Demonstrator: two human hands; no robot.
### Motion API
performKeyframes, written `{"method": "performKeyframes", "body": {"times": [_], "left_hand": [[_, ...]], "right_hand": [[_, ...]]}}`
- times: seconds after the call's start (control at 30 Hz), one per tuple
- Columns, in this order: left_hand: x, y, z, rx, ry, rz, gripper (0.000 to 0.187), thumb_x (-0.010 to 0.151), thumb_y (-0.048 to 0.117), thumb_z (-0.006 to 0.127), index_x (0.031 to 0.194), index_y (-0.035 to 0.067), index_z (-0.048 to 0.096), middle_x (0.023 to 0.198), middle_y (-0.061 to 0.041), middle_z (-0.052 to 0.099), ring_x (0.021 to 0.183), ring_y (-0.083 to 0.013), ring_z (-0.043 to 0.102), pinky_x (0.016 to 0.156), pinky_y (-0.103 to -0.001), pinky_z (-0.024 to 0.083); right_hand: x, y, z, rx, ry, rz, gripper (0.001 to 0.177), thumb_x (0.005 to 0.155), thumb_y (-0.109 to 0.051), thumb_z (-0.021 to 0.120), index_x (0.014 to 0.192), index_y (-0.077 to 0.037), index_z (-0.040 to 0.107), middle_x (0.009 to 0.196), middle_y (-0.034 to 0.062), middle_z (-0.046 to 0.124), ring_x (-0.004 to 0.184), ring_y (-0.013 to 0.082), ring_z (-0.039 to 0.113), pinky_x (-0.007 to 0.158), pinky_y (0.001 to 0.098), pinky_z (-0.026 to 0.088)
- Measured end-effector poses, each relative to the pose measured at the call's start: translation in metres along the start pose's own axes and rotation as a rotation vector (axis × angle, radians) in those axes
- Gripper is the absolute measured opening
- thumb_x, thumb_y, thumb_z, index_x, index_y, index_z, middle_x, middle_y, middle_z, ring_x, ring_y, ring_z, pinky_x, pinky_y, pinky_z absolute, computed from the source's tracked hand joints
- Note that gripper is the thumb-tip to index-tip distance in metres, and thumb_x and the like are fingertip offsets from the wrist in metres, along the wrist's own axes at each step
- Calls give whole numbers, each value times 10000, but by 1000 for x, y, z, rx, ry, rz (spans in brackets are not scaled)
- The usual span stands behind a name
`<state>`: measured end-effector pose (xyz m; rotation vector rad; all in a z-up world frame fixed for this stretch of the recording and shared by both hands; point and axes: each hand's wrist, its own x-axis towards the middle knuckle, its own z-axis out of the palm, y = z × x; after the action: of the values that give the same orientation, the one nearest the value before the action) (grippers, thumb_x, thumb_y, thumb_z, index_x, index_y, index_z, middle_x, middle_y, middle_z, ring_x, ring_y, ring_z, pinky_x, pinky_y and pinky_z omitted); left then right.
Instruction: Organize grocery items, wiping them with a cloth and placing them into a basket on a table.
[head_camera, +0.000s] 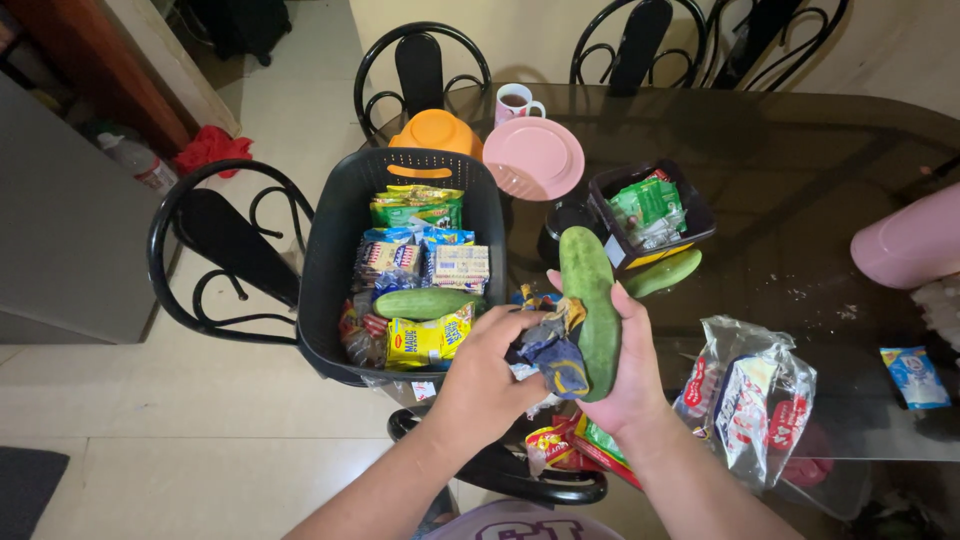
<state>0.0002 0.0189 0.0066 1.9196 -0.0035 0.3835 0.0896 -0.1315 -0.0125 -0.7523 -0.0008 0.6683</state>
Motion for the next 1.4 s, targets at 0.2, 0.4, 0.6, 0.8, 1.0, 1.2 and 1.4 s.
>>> {"method": "performKeyframes", "body": {"times": [0.2, 0.4, 0.6, 0.8, 1.0, 1.2, 1.4], "left_hand": [[-3, -4, 0, 0, 24, 58, 458, 774, 35, 747, 1221, 22, 646, 1148, -169, 646, 1046, -347, 675, 895, -384, 551], [12, 1, 4, 67, 216, 80, 382, 829, 68, 691, 1206, 19, 651, 1106, -192, 651, 1058, -379, 640, 955, -421, 519], [-6, -38, 27, 28, 297, -137, 353, 877, 112, 693, 1200, -16, 625, 1122, -245, 679, 1044, -405, 665, 943, -442, 524], [-41, -61, 6, -19, 92, -328, 441, 753, 75, 696, 1189, 31, 643, 1023, -216, 720, 966, -375, 717, 879, -426, 574], [-30, -128, -90, 453, 254, -119, 432, 686, 62, 769, 1106, 49, 669, 1015, -186, 708, 978, -398, 672, 887, -467, 530], [-31, -163, -178, 645, 427, 60, 425, 735, -4, 727, 1150, 42, 652, 1106, -179, 698, 1054, -408, 651, 935, -472, 513], [-60, -175, -183, -2, 719, -291, 348, 881, 62, 679, 1220, 17, 616, 1039, -53, 697, 951, -141, 660, 841, -289, 539]], "right_hand": [[8, 5, -4, -38, 66, -37, 678, 940, -513, 508, 1478, -101, 507, 1414, 70, 618, 1171, 222, 623, 1013, 449, 487], [11, 38, -11, 11, 59, 119, 503, 1019, -473, 465, 1317, -80, 565, 1202, 90, 682, 1111, 239, 650, 1010, 426, 503], [21, 61, -22, -148, 180, 29, 463, 1022, -445, 534, 1233, -38, 602, 1116, 113, 701, 998, 229, 685, 898, 400, 565], [60, 55, -18, -381, 427, -85, 464, 973, -426, 649, 1226, -52, 544, 1012, 120, 644, 863, 234, 635, 760, 424, 550], [93, 66, 16, -60, 142, 108, 555, 869, -463, 657, 1254, -67, 602, 1028, 114, 710, 920, 232, 650, 788, 374, 575], [122, 97, 26, -517, -54, -16, 430, 895, -160, 751, 1280, -10, 630, 1154, 100, 692, 1012, 176, 669, 881, 346, 557], [147, 131, 49, -1168, -171, -39, 657, 786, -272, 848, 1325, -5, 587, 1170, 91, 710, 991, 139, 691, 845, 290, 555]]}}
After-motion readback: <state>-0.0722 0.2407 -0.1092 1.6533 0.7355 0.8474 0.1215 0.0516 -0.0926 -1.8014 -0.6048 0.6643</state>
